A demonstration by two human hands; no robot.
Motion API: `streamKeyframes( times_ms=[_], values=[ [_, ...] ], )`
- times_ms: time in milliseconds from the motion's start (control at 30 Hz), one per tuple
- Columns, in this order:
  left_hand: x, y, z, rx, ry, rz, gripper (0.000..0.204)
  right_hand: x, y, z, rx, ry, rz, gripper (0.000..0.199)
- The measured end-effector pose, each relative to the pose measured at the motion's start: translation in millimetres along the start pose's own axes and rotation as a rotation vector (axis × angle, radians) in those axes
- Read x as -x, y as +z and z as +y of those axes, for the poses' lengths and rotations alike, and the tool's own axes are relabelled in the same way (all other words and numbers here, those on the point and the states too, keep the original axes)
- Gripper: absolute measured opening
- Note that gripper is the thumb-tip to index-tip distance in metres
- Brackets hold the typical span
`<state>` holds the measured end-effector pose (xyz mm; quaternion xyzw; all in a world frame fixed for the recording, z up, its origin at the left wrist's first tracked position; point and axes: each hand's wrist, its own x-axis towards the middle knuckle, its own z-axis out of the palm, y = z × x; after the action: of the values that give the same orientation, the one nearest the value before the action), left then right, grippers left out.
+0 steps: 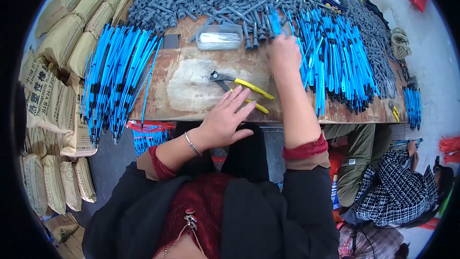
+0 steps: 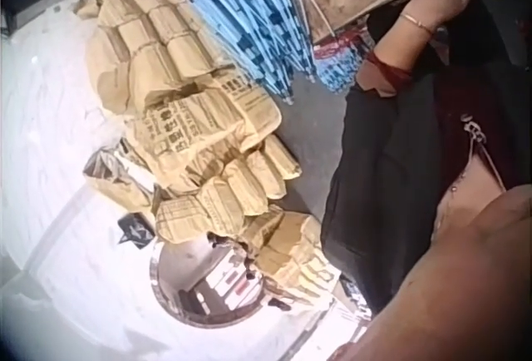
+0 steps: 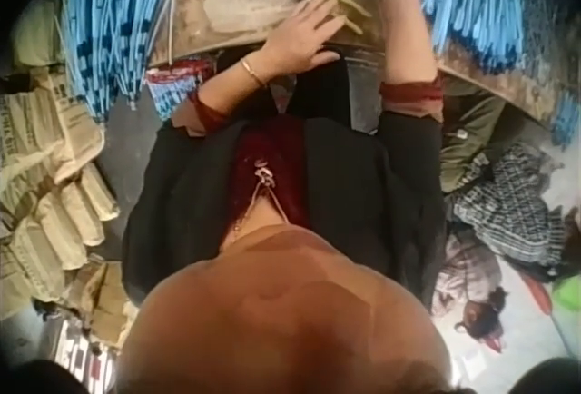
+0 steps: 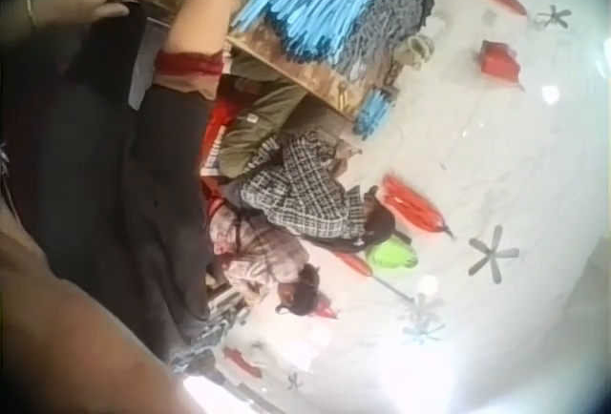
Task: The person assembles and trims bundles of blue plastic parts at a workbench using pliers.
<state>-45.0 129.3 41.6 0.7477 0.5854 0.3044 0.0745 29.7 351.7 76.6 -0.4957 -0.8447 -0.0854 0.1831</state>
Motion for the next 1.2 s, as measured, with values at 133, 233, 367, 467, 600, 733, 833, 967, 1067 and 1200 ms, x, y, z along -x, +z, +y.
streamKeyframes(
  times_ms=[133,233,367,467,600,733,833,967,1067,1200],
  values=[
    [-5,1,-5,-0.002,-0.030,0.036,0.065,7,-18,-11,-0.139,-0.198,-0.095,0.021],
    [-9,3,-4,-0.062,-0.047,0.053,0.062,-13,-27,9,-0.328,-0.067,0.069,0.019],
    [-18,8,2,-0.125,-0.093,0.076,0.061,-26,-15,12,-0.316,-0.084,-0.112,0.024],
    [-30,7,1,-0.022,-0.075,0.203,0.054,-25,6,2,-0.245,-0.116,-0.222,0.024],
    [-25,8,-8,0.080,0.041,0.492,0.042,-29,7,-20,-0.117,-0.062,-0.385,0.026],
    [-19,4,-6,0.102,0.102,0.528,0.034,-33,22,-22,-0.104,-0.104,-0.417,0.027],
    [-19,3,-6,0.116,0.106,0.571,0.033,-32,20,-15,-0.180,-0.129,-0.449,0.027],
    [-14,-8,-6,0.133,0.073,0.656,0.029,-34,3,-2,-0.343,-0.132,-0.359,0.026],
    [-10,-25,-10,0.261,-0.089,0.695,0.024,-29,-28,-1,-0.491,-0.143,0.067,0.027],
    [-18,-44,-43,1.116,-0.591,0.771,0.017,-18,-110,-20,-1.013,-0.155,0.224,0.020]
  ],
)
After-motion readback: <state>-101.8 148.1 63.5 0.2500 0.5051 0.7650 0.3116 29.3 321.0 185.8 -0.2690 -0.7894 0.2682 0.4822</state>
